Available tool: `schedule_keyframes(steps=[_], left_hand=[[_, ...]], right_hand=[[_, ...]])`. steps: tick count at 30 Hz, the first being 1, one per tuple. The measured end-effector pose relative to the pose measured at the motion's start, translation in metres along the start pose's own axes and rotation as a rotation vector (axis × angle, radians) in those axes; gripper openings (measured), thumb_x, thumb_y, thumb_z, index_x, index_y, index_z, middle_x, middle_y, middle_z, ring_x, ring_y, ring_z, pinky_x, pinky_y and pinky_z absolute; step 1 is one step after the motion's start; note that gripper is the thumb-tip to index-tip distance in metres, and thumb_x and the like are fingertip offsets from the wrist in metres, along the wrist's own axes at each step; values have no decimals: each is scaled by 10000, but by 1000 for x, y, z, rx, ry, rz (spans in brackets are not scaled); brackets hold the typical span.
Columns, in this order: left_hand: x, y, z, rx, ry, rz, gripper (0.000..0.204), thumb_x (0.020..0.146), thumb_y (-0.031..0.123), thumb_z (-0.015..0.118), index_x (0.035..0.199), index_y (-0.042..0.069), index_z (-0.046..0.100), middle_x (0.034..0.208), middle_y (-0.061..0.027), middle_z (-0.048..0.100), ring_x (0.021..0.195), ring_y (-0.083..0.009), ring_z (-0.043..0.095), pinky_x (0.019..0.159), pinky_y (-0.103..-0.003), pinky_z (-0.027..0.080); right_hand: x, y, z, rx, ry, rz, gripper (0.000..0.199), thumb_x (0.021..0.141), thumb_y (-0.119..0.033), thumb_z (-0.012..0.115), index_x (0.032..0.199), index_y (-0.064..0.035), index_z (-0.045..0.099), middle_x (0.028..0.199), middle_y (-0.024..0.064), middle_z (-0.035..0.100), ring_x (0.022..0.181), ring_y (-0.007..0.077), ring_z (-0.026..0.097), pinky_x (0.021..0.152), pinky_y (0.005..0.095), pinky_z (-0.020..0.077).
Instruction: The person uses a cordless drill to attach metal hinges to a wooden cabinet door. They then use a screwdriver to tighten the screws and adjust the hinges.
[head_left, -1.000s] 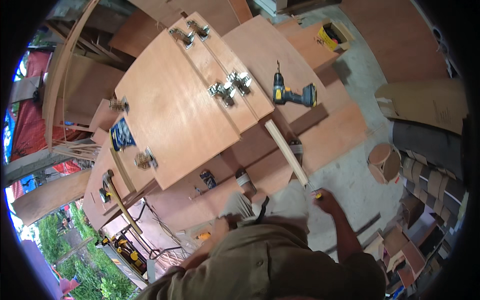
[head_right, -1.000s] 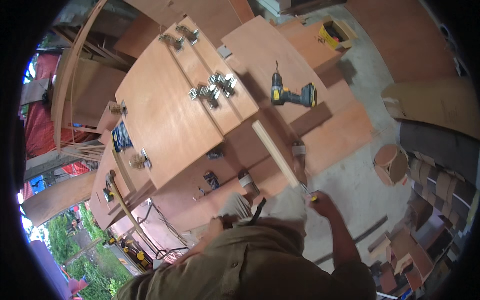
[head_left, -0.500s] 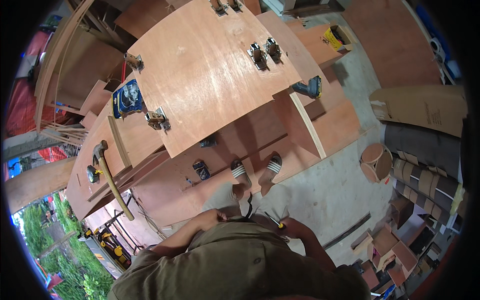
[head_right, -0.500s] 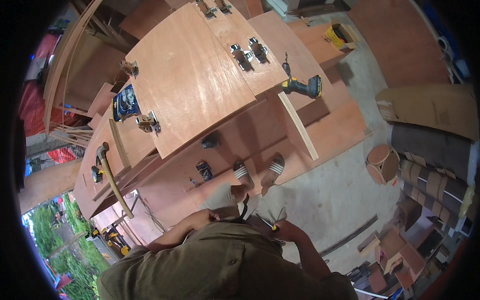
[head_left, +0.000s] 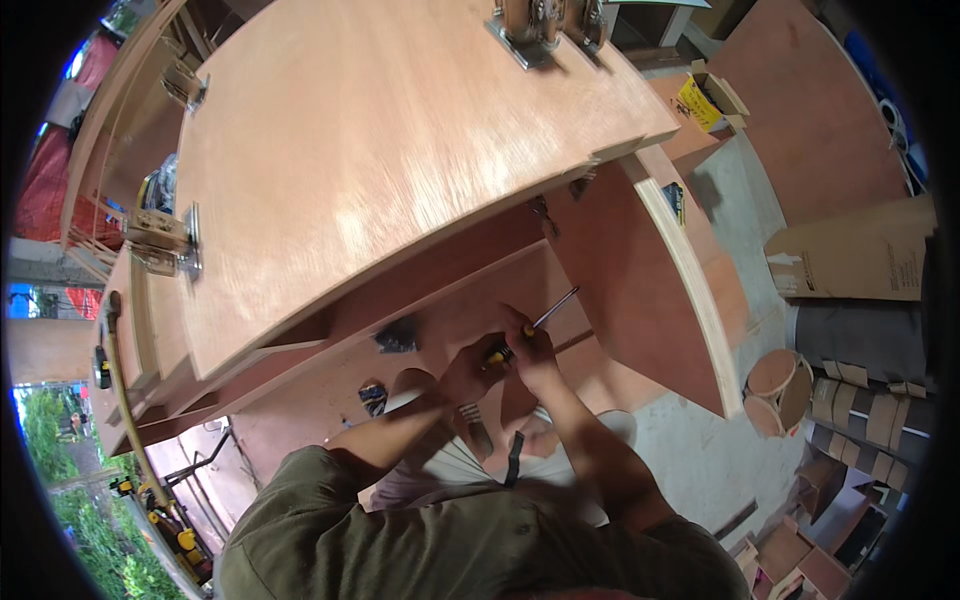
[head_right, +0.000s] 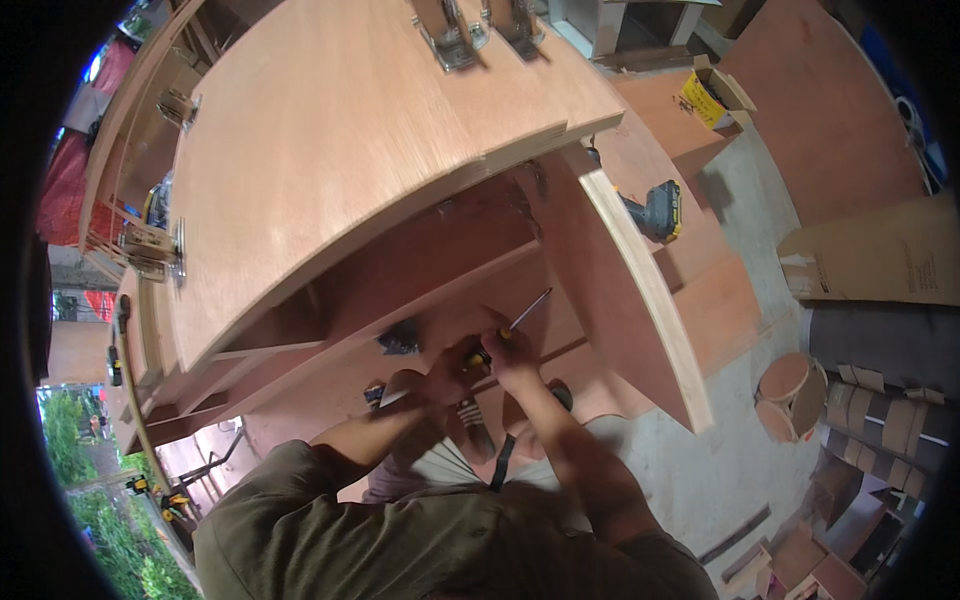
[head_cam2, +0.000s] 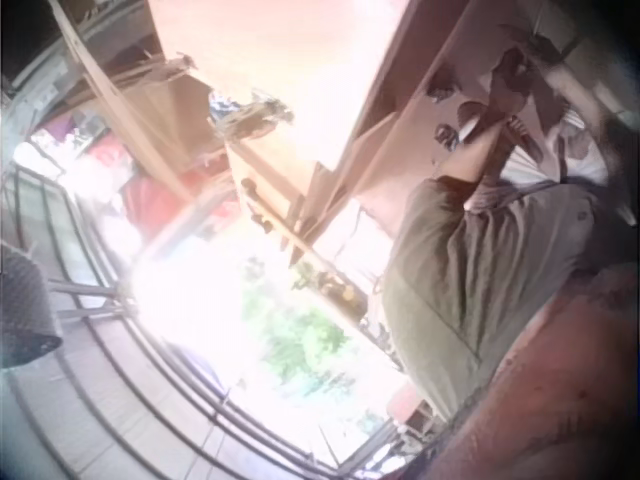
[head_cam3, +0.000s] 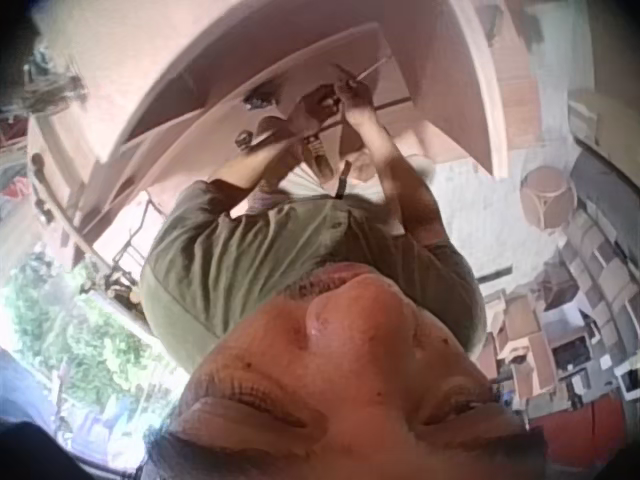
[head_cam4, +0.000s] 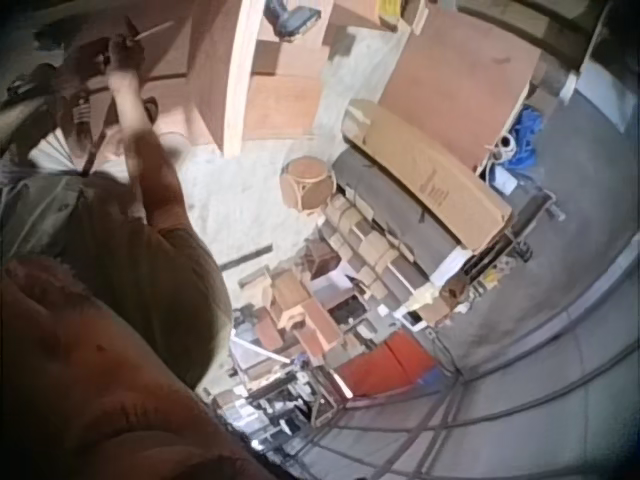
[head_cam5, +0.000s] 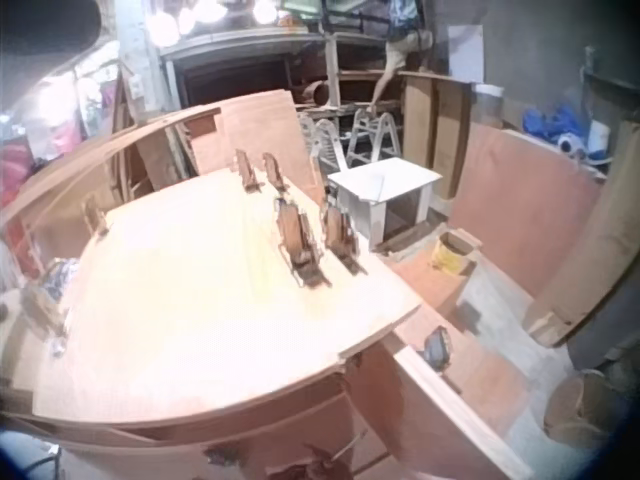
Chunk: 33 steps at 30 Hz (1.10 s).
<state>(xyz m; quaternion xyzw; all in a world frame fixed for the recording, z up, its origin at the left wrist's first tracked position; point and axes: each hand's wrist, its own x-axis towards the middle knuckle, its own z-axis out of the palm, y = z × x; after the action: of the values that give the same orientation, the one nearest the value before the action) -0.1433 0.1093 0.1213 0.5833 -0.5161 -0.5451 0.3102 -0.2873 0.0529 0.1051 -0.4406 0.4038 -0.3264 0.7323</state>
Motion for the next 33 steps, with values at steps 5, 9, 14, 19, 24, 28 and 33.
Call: schedule_keyframes(steps=[5,9,14,19,24,28,33], left_hand=[[57,-49,-27,234,338,321,404,810,55,650,1187,15,508,1050,-152,637,1000,-260,643,853,-338,502],[91,-107,-68,145,454,539,354,784,26,679,1108,19,535,990,-129,638,917,-251,649,796,-339,514],[119,-121,-105,221,515,542,314,792,15,685,1081,30,562,966,-92,624,852,-211,615,782,-321,499],[116,-109,-108,300,597,693,322,799,41,699,1095,45,574,992,-62,602,927,-177,576,840,-291,463],[114,-108,-112,309,613,698,291,795,66,709,1063,63,595,948,-60,599,904,-180,581,818,-292,465],[115,-110,-109,372,638,627,301,780,108,728,1052,88,601,912,-70,612,855,-207,593,782,-310,476],[117,-110,-110,381,652,595,309,768,141,739,1044,93,607,929,-86,627,855,-237,606,780,-338,485]], right_hand=[[81,41,-4,163,-203,-179,435,957,-253,509,1328,-28,482,1051,40,594,955,98,529,818,250,456],[123,45,1,-19,-317,-81,440,939,-255,554,1304,-20,478,1147,68,572,1017,139,545,868,292,453],[88,83,-26,-530,-221,-431,408,873,-76,622,1249,19,498,1212,118,555,1029,164,577,858,294,480],[-51,33,-62,-835,154,-1136,218,817,-168,696,930,9,638,765,118,592,592,206,527,524,297,408],[-79,38,-113,-643,957,-1337,611,864,-398,653,1266,-2,420,1026,101,508,916,195,479,810,321,408],[-53,56,-157,-210,631,-1008,922,790,-605,653,1412,-35,281,1324,144,428,1219,260,420,1021,429,346],[-31,55,-190,-285,387,-882,1043,706,-556,766,1446,-37,245,1416,117,368,1289,273,375,1048,430,333]])
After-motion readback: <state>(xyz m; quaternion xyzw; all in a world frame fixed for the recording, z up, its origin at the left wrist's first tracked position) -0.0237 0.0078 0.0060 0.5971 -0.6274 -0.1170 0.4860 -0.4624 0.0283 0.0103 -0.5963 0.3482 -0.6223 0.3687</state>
